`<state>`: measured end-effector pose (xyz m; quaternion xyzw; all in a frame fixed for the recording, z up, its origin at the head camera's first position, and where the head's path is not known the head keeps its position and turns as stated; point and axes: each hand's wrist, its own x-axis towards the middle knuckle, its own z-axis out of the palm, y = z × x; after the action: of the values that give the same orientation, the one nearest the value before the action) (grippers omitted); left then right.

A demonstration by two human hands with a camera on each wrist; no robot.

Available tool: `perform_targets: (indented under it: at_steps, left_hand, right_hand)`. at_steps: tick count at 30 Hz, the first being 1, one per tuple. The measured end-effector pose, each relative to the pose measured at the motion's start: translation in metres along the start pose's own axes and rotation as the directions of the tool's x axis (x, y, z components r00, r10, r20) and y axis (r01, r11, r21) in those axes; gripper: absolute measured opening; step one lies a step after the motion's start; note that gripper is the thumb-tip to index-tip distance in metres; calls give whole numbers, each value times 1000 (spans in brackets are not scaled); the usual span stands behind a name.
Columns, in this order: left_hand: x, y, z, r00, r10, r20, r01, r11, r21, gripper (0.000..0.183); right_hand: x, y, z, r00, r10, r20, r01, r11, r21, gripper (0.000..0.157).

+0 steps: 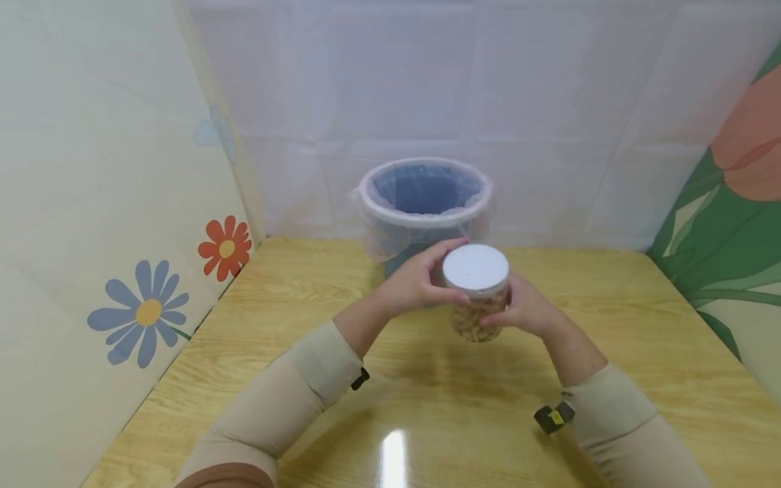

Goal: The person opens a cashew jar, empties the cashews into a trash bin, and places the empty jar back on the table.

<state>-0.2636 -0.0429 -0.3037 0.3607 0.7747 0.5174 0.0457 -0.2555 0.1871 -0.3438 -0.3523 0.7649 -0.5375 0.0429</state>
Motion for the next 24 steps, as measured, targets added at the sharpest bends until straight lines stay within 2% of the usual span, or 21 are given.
perform_targets:
  at_steps: [3,6,13,16,24]
  left_hand:
    - [2,0,-2,999,22,41,-17,993,-118,88]
    - [5,-2,-3,996,49,80,-30,974,-223,89]
    - [7,-8,-5,981,130,143,-73,934,-349,94]
    - [7,-9,-7,973,165,160,-93,920,-382,96]
    - [10,-10,-7,949,245,198,-161,917,-366,85]
  right_hand:
    - [1,2,0,1000,-10,17,10,1000,7,87]
    - [1,2,0,999,-29,27,28,999,18,90]
    - [3,3,0,996,-62,69,58,997,54,94]
    - [4,2,0,994,-71,85,65,995,70,94]
    - [5,-1,0,988,-91,129,77,991,110,90]
